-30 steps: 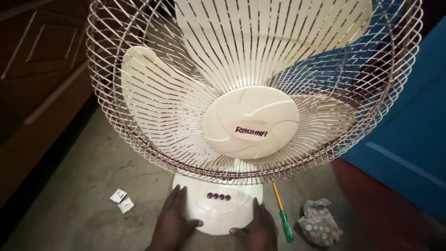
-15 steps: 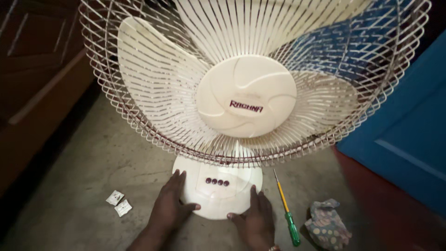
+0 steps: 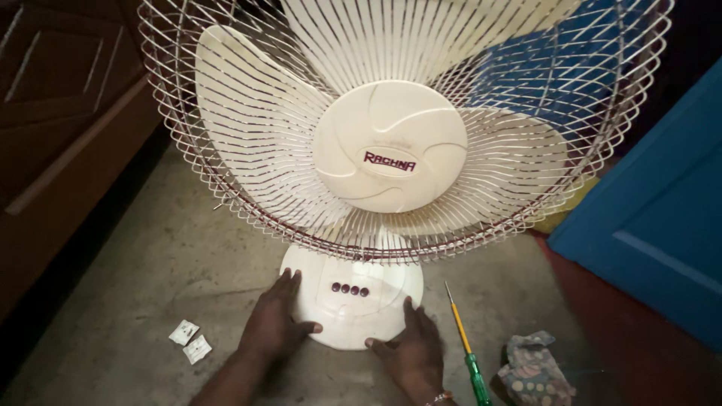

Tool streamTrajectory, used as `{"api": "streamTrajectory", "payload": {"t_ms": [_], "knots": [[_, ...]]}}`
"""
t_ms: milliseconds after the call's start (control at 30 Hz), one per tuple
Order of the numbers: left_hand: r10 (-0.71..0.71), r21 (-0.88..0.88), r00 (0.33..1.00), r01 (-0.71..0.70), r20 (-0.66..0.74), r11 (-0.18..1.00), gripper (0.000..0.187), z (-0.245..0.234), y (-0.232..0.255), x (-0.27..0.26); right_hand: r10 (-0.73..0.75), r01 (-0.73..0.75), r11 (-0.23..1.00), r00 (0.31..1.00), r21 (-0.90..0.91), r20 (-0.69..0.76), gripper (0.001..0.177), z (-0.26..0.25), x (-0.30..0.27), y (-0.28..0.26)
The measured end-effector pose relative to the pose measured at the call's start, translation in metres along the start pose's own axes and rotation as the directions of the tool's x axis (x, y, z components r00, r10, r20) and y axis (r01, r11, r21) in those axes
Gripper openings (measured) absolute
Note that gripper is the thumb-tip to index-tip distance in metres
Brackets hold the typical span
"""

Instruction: The person uses a screwdriver to tighten screws on the base of a standing electric fan, then handles the power cord and plug, tightening the plug housing with the screwdriver. The fan remains assembled and stationary throughout.

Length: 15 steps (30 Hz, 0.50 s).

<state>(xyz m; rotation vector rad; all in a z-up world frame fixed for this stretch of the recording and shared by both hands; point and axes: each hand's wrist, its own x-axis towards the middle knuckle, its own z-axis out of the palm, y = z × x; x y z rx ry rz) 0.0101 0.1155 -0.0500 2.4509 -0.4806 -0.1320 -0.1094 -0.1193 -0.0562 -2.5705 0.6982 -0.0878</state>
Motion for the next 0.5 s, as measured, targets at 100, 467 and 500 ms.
{"api": "streamTrajectory", "payload": {"t_ms": [100, 467, 500], "knots": [[-0.010, -0.006, 1.000, 0.010, 0.002, 1.000, 0.119, 0.005, -0.004, 0.002, -0.001, 0.001, 1.000, 0.999, 0.006, 0.039, 0.118, -0.003, 0.003, 0.009], [-0.046, 0.011, 0.999, 0.046, 0.015, 0.999, 0.120, 0.014, -0.008, 0.008, -0.174, 0.169, 0.981, 0.983, 0.091, 0.050, 0.111, -0.017, 0.002, 0.032], [-0.057, 0.034, 0.998, 0.057, 0.017, 0.998, 0.118, 0.014, -0.007, 0.008, -0.180, 0.176, 0.982, 0.983, 0.072, 0.048, 0.112, -0.017, 0.002, 0.033]]}}
